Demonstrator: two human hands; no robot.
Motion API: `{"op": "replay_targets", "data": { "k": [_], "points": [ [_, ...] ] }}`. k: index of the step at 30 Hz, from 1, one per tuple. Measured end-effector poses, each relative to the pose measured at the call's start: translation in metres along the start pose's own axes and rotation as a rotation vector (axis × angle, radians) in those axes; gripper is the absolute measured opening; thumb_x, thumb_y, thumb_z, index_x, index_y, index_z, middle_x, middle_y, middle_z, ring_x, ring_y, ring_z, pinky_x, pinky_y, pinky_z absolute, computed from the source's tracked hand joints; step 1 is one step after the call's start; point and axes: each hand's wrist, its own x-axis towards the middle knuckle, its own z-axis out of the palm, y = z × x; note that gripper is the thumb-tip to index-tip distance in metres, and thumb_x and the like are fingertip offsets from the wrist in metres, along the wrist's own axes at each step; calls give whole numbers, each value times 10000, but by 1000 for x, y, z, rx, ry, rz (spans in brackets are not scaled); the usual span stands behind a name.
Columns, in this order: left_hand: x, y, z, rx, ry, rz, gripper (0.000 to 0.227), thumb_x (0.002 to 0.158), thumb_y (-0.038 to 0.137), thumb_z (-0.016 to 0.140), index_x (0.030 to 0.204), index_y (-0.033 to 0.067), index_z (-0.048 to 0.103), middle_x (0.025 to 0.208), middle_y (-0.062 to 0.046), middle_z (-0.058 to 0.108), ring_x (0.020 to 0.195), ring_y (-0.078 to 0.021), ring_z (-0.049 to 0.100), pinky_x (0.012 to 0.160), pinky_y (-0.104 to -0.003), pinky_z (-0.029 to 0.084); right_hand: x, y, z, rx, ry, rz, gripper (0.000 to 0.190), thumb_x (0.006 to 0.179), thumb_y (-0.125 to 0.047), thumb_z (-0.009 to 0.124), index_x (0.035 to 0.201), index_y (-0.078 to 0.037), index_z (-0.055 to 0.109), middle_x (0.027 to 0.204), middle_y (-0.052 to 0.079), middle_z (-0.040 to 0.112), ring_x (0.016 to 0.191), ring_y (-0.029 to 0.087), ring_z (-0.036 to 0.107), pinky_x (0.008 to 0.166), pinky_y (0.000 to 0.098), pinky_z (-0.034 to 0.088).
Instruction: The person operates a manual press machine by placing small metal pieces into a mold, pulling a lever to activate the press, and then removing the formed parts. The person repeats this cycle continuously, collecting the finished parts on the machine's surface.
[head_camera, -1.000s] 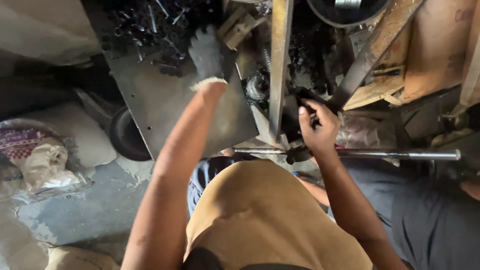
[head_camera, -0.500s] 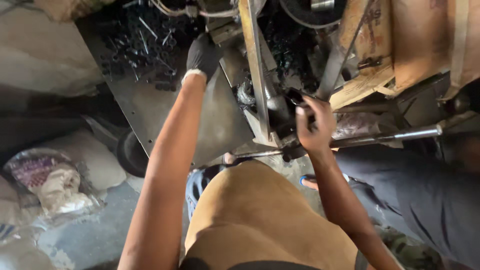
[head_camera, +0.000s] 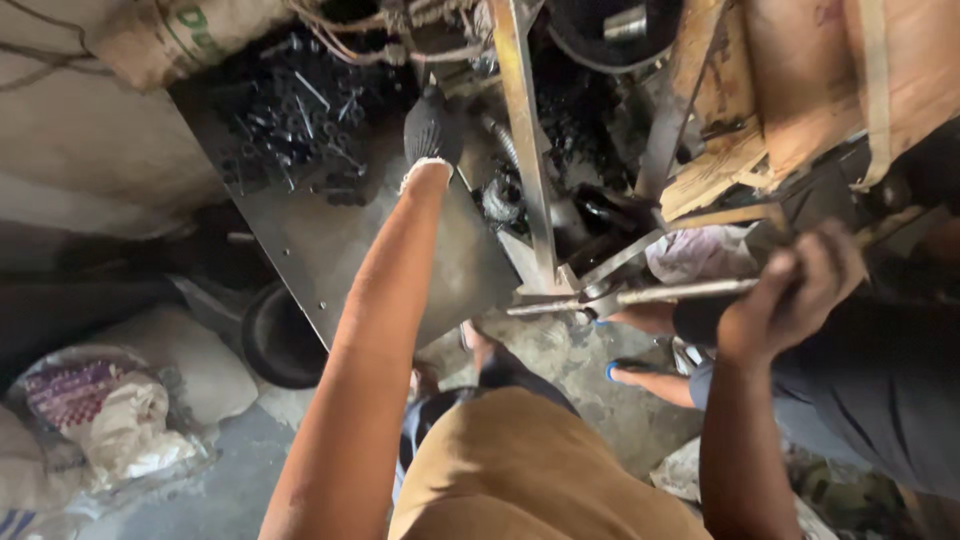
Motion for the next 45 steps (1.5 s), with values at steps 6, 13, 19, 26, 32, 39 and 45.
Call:
{"op": "replay_targets", "data": {
  "k": [6,13,19,26,32,39,45],
  "points": [
    [9,-7,15,40,-15,11,428,902,419,665,1064,24,693,1001,-257,720,978,-469,666,832,-550,522,-21,-58,-10,43,-120,-200,165,988,-185,737,1015,-114,591,1101,54,625,1161,308,527,1049,469,459],
    [16,10,27,-9,6,67,350,894,349,688,1113,81,742,1027,-236,734,1008,-452,676,860,-503,550,-4,-41,-19,39,-211,-322,511,720,-460,882,1089,-174,676,1154,-2,644,1145,334,507,1018,457,417],
    [-32,1,2,-407,-16,44,388,1029,261,611,1347,39,614,1216,-188,729,1137,-332,675,961,-391,504,-3,25,-71,40,-435,-73,387,938,15,629,1305,-107,642,1399,110,603,1338,416,529,1147,530,425],
    [-185,-37,-73,-469,-86,-64,430,1001,177,650,1402,27,611,1338,-93,700,1221,-133,629,1067,-274,464,-74,139,-34,-178,-535,-282,509,860,-62,714,1362,-103,638,1588,221,372,1269,441,506,1081,568,418],
    [-306,-35,-135,-616,104,-309,374,1001,58,636,1364,-26,622,1281,-105,710,1163,-148,676,1034,-291,528,-180,222,56,247,-456,330,859,779,-142,722,1537,68,375,1627,404,101,1436,596,269,1034,494,469],
    [-332,-45,-132,-528,104,-307,376,997,29,614,1367,-38,613,1279,-115,704,1143,-177,680,995,-313,540,-299,116,136,1241,-1523,1271,534,968,-224,705,1461,-71,571,1199,155,683,1066,259,667,856,373,558],
    [-330,-57,-148,-388,-59,-237,344,990,41,625,1325,-30,659,1281,-106,709,1115,-148,660,998,-314,531,-214,81,57,1289,-1415,1236,417,935,-190,684,1316,-60,577,1194,115,704,1087,224,674,955,364,547]
  ]
}}
